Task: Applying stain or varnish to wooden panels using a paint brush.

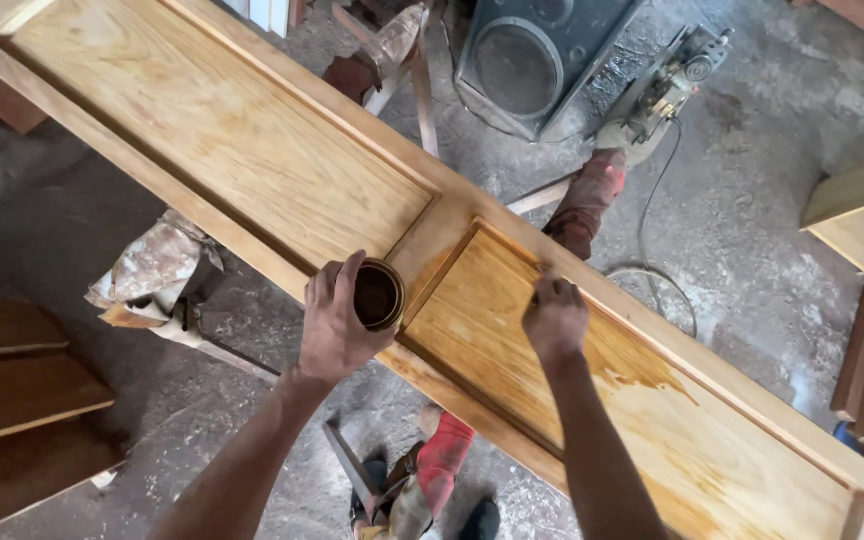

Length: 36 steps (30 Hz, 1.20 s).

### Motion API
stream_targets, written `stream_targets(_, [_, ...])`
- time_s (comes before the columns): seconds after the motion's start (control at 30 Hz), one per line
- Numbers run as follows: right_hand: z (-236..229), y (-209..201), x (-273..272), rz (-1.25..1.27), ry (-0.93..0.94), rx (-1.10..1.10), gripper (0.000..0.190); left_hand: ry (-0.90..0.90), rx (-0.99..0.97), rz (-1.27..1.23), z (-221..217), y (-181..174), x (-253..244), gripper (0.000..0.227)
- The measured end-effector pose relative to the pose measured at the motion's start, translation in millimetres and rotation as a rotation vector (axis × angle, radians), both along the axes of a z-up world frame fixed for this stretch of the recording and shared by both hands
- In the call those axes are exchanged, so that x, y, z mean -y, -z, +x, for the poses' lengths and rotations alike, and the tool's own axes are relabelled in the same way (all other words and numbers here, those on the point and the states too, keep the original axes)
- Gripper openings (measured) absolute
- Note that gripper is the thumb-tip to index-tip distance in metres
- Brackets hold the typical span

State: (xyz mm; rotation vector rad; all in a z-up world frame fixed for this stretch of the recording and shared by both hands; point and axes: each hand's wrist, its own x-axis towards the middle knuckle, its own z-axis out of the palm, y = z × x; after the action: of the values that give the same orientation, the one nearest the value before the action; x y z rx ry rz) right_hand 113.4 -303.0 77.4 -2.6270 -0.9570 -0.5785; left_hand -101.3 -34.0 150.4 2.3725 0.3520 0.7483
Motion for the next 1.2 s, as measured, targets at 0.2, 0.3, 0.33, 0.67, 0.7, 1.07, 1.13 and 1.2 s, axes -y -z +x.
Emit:
stream_targets(0.2, [17,15,-50,0.332,-0.263,-0.062,0.012,-0.007,-0.023,-0.007,-2,1,4,0.111])
stream_targets(0.3, [26,26,-4,0.382,-0.123,-0.019,0.01,0.003,0.0,-0.021,-8,2,4,0.112])
stream_targets(0.33, [20,20,21,0.333,-0.044,0.006,0.006,-0.002,-0.001,-0.032,-10,4,5,0.115])
stream_targets(0.67, [-71,23,-16,0.706,0.174,-0.461,0.009,-0.014,0.128,-0.045,-14,33,2,0.129])
stream_targets(0.7, [-77,33,11,0.703,0.179,-0.46,0.009,-0.011,0.127,-0.05,-13,33,2,0.129])
stream_targets(1.07, [-142,62,134,0.413,0.446,-0.066,0.013,0.01,0.193,-0.058,-6,29,7,0.119])
stream_targets(1.13, [-163,29,61,0.466,0.304,-0.188,0.009,0.026,0.18,-0.057,-7,26,8,0.119])
stream_targets(1.2, [-173,7,19,0.526,0.162,-0.303,0.006,0.048,0.173,-0.05,-10,21,13,0.118])
